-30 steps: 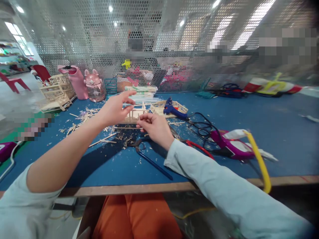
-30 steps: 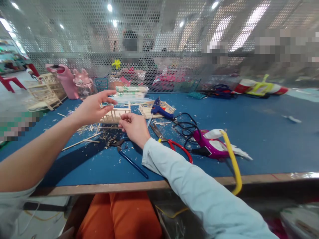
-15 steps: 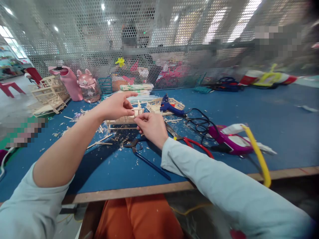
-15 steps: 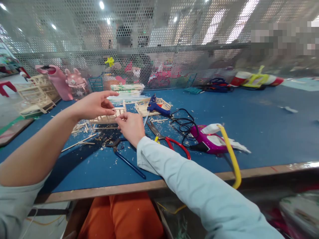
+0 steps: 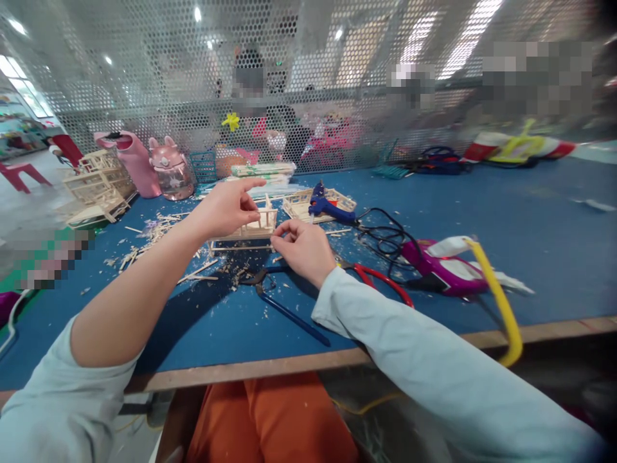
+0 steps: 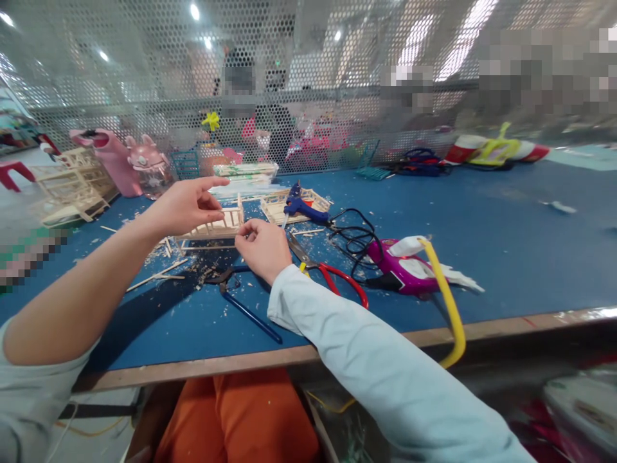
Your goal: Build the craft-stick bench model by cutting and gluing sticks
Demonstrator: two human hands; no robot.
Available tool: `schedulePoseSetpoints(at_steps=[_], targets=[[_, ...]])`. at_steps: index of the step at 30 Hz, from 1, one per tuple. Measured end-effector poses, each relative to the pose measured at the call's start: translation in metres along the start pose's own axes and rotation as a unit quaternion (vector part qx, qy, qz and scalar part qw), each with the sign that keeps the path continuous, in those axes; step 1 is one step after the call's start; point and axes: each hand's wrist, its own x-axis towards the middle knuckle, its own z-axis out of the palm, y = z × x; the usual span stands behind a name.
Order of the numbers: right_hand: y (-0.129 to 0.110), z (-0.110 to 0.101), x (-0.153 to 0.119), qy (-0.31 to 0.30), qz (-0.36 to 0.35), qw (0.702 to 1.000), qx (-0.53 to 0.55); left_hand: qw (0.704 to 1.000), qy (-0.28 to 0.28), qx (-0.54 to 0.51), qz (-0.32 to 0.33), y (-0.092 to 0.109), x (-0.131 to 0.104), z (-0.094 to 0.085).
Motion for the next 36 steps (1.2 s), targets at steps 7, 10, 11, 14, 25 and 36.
schedulePoseSetpoints(at_steps=[7, 10, 11, 14, 25, 36], targets=[[0.003, 0.003, 0.001, -0.004, -0.009, 1.000, 0.006, 1.000, -0.002, 0.025, 0.006, 0.004, -0.001, -0.001], [0.004, 0.003, 0.001, -0.005, -0.008, 1.000, 0.005, 0.999, -0.003, 0.033, 0.002, 0.006, -0.002, -0.001], [0.004, 0.003, 0.001, -0.006, -0.008, 1.000, 0.003, 0.999, -0.002, 0.035, 0.000, 0.007, -0.002, -0.001], [0.005, 0.003, 0.001, -0.010, -0.005, 1.000, -0.007, 0.999, -0.003, 0.041, -0.008, 0.010, -0.003, -0.001], [-0.003, 0.002, -0.005, 0.029, -0.103, 0.991, -0.077, 0.999, -0.035, -0.001, 0.005, 0.000, 0.000, -0.001], [-0.020, 0.012, 0.004, 0.038, -0.092, 0.971, -0.217, 0.999, -0.037, -0.026, -0.009, 0.001, 0.000, 0.001]])
